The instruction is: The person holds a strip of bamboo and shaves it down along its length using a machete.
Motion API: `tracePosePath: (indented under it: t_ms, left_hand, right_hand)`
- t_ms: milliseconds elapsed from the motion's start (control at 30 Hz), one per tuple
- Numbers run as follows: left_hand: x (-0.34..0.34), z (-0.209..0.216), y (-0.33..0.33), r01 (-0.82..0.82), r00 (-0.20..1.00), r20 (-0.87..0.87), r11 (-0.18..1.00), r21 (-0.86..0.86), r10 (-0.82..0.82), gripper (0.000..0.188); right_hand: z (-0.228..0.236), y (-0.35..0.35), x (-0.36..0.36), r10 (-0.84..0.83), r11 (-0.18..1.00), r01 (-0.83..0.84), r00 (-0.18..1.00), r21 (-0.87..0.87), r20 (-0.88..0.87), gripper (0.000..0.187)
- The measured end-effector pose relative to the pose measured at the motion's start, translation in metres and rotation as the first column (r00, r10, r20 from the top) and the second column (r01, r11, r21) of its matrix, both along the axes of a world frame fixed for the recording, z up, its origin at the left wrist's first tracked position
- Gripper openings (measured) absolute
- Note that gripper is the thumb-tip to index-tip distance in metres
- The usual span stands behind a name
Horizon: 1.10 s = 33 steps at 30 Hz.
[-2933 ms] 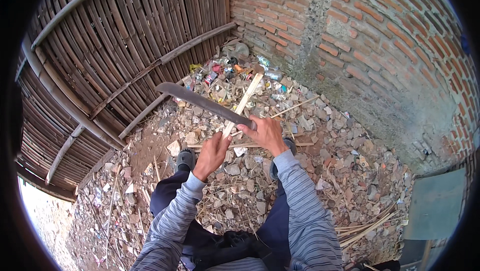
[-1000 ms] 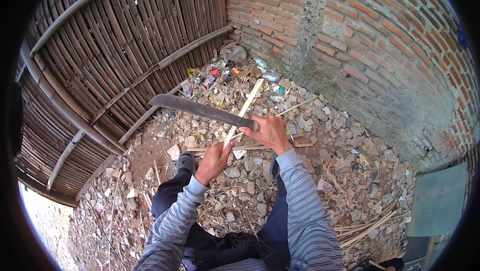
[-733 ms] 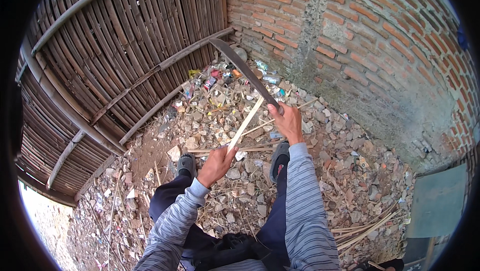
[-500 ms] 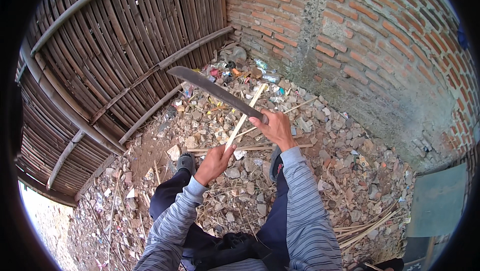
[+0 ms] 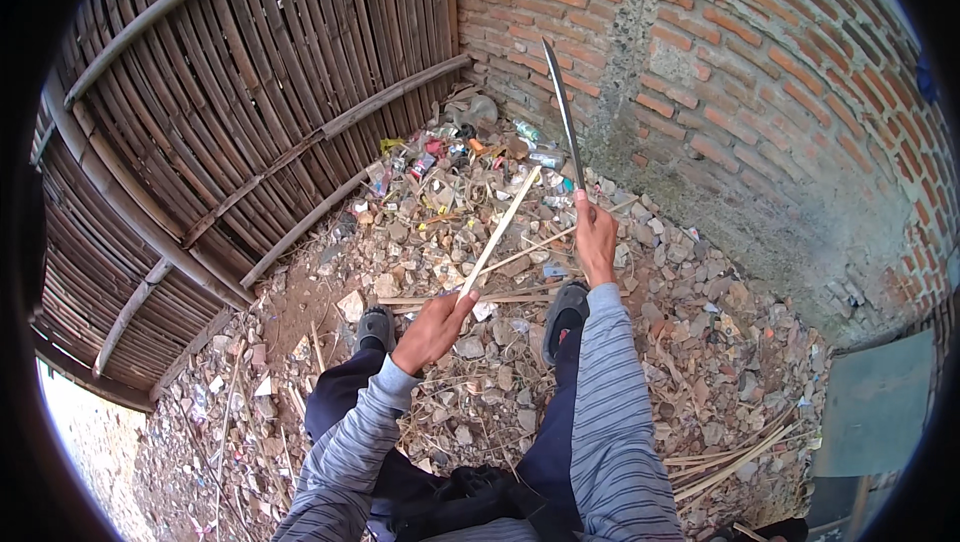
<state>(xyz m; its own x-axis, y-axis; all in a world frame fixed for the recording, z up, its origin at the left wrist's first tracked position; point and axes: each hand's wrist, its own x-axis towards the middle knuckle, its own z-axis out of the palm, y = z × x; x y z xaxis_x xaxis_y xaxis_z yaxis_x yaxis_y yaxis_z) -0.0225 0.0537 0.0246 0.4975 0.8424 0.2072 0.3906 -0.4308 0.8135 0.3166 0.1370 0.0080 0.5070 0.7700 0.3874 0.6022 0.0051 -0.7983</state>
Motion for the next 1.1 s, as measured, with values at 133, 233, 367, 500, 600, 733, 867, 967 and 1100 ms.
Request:
tracePosePath:
  t_ms: [133,233,367,500,600,733,867,967,1100]
  left_hand:
    - [-0.017,-0.036,0.017,0.138,0.973,-0.223,0.932,0.334,-0.064,0.052]
    - [-0.014,-0.041,0.019,0.108,0.982,-0.182,0.924,0.367,-0.042,0.049]
    - [-0.007,-0.020,0.019,0.054,0.993,-0.110,0.983,0.175,-0.035,0.035]
    - [0.000,0.002,0.018,-0.063,0.995,-0.090,0.989,-0.133,0.052,0.031]
    - [-0.004,-0.023,0.021,-0.045,0.989,-0.137,0.990,0.133,0.063,0.028]
    - [-0.007,-0.048,0.018,-0.093,0.956,-0.118,0.661,0.745,0.268,0.023]
    - [-0.004,-0.048,0.012,-0.135,0.937,-0.164,0.755,0.642,0.307,0.022]
    - [-0.006,-0.048,0.010,-0.137,0.944,-0.169,0.803,0.580,0.283,0.022]
    - [-0.002,-0.051,0.007,-0.148,0.955,-0.146,0.839,0.524,0.259,0.023]
  right_hand:
    - [0.010,-0.011,-0.030,0.138,0.990,-0.137,0.972,0.016,-0.191,0.067]
    - [0.027,-0.032,-0.054,0.273,0.962,-0.272,0.960,0.015,-0.065,0.069]
    - [0.032,-0.045,-0.090,0.395,0.918,-0.393,0.881,-0.062,0.263,0.068]
    - [0.033,-0.051,-0.114,0.473,0.879,-0.446,0.782,-0.166,0.405,0.071]
    - [0.029,-0.055,-0.128,0.484,0.874,-0.454,0.791,-0.171,0.375,0.073]
    - [0.026,-0.058,-0.134,0.529,0.848,-0.491,0.754,-0.200,0.389,0.068]
    - [0.026,-0.052,-0.130,0.568,0.822,-0.519,0.727,-0.234,0.385,0.073]
    - [0.027,-0.044,-0.113,0.453,0.890,-0.428,0.790,-0.158,0.412,0.074]
    - [0.041,-0.030,-0.069,0.343,0.931,-0.303,0.916,-0.205,0.205,0.074]
